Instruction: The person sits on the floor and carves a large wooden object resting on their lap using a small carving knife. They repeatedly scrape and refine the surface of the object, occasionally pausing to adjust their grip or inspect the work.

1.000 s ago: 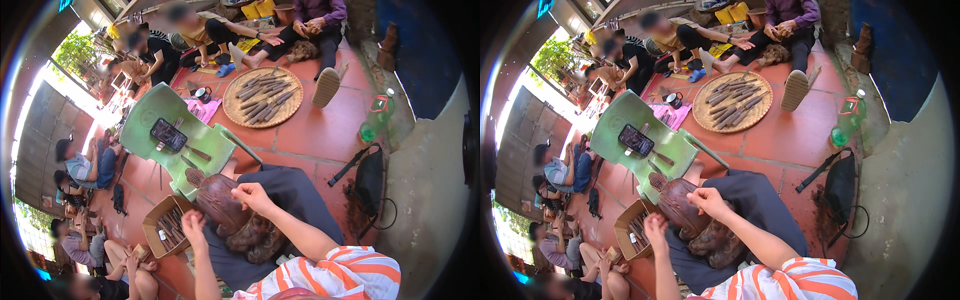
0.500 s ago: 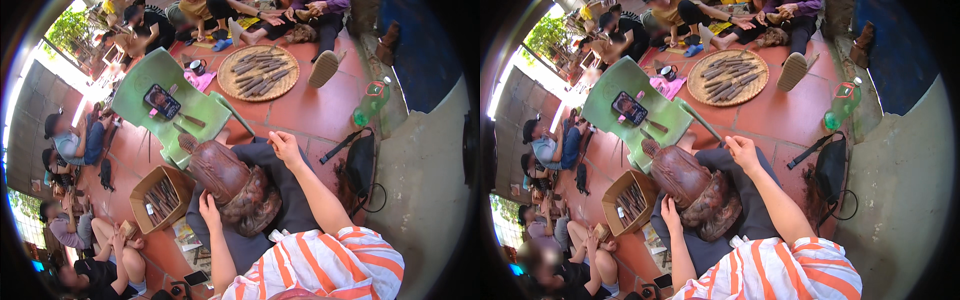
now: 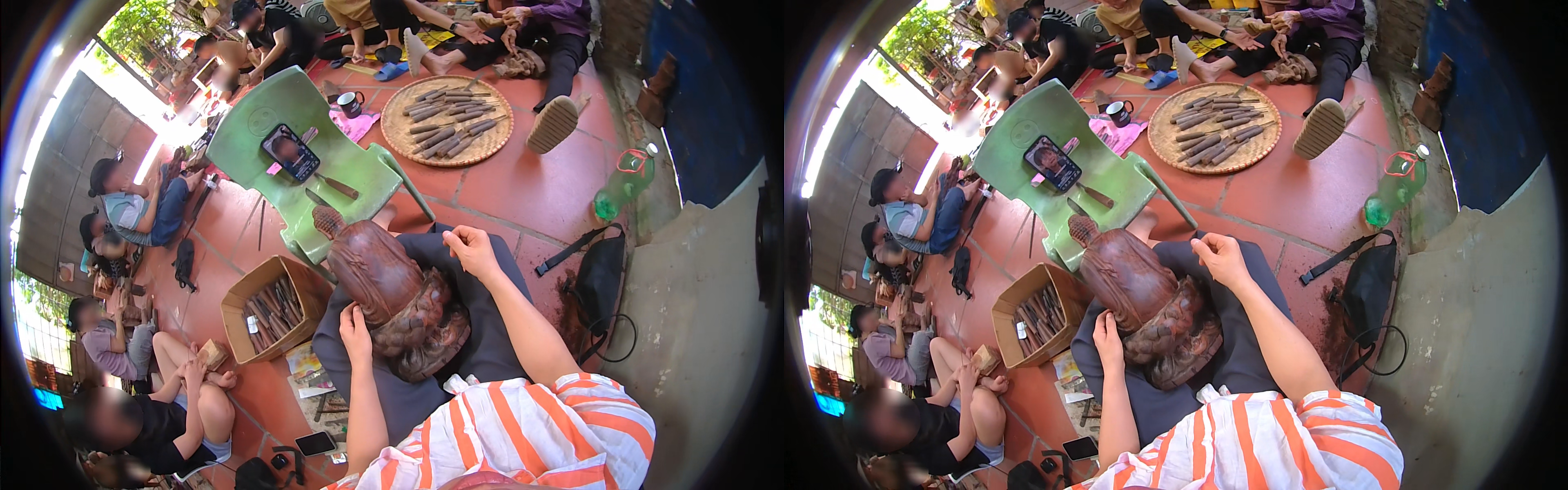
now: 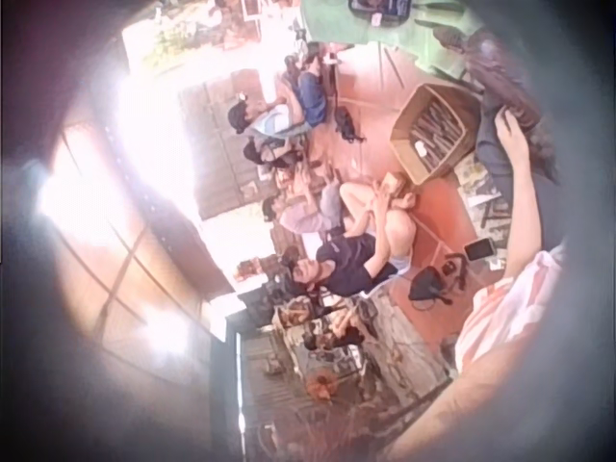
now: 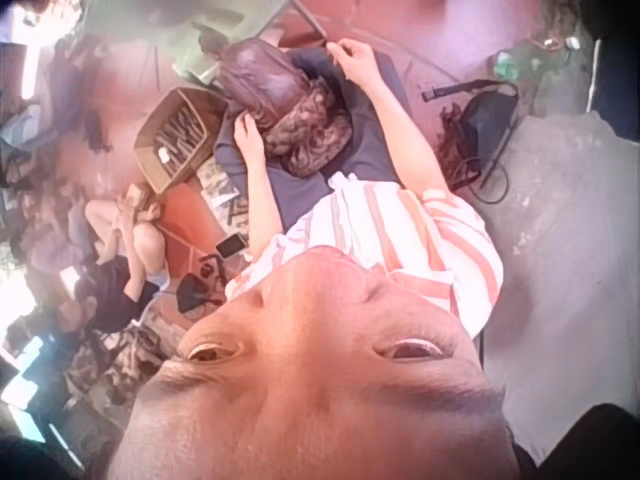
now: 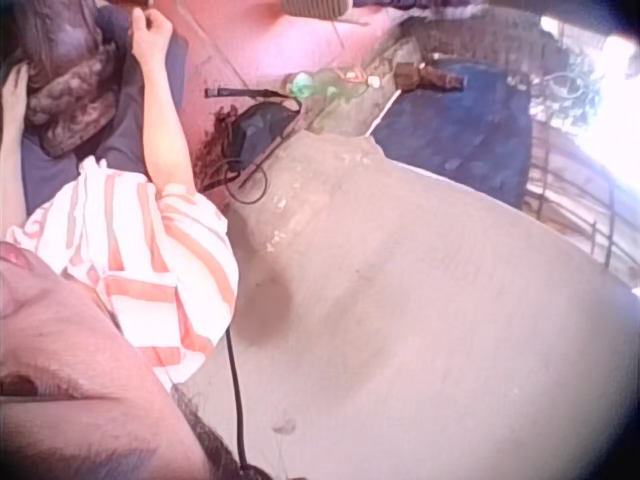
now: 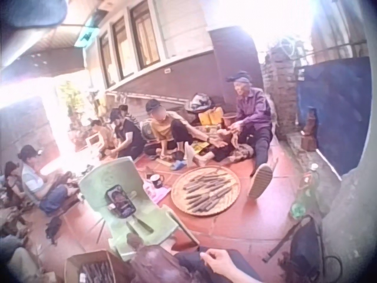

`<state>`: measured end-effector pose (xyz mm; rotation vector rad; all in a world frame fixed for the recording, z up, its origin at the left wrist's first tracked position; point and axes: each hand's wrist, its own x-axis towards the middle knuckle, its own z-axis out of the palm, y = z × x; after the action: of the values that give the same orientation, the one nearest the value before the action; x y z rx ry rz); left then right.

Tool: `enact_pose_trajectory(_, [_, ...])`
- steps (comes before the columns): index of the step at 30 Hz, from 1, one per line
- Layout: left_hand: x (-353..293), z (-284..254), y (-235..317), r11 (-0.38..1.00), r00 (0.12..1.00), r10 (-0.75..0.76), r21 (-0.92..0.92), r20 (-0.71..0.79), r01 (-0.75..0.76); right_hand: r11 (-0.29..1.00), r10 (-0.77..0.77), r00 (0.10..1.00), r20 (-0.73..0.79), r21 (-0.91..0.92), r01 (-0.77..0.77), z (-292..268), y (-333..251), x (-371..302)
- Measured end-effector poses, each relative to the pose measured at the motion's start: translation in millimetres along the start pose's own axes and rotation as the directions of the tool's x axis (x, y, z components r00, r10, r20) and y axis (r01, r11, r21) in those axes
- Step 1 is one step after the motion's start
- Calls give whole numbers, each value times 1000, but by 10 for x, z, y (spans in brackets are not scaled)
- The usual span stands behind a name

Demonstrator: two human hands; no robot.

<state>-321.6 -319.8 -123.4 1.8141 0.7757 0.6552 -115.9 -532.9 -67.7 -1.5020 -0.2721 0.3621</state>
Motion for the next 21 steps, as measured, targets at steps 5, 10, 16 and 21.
enact_pose_trajectory(5, [2,7,66,1000,1000,-10,2,-2,10,997,-44,999,-5,-63,43,16,51,32])
enact_pose_trajectory(10, [-7,26,112,1000,1000,14,-1,-25,-14,999,15,1000,25,-49,-13,47,3,11])
enact_pose_trajectory(16, [-19,75,162,1000,999,22,-9,-47,-23,995,-7,996,92,-94,16,25,141,-7])
enact_pose_trajectory(21, [-21,16,117,999,998,-2,-51,-57,-1,976,9,994,110,-215,15,74,116,-11])
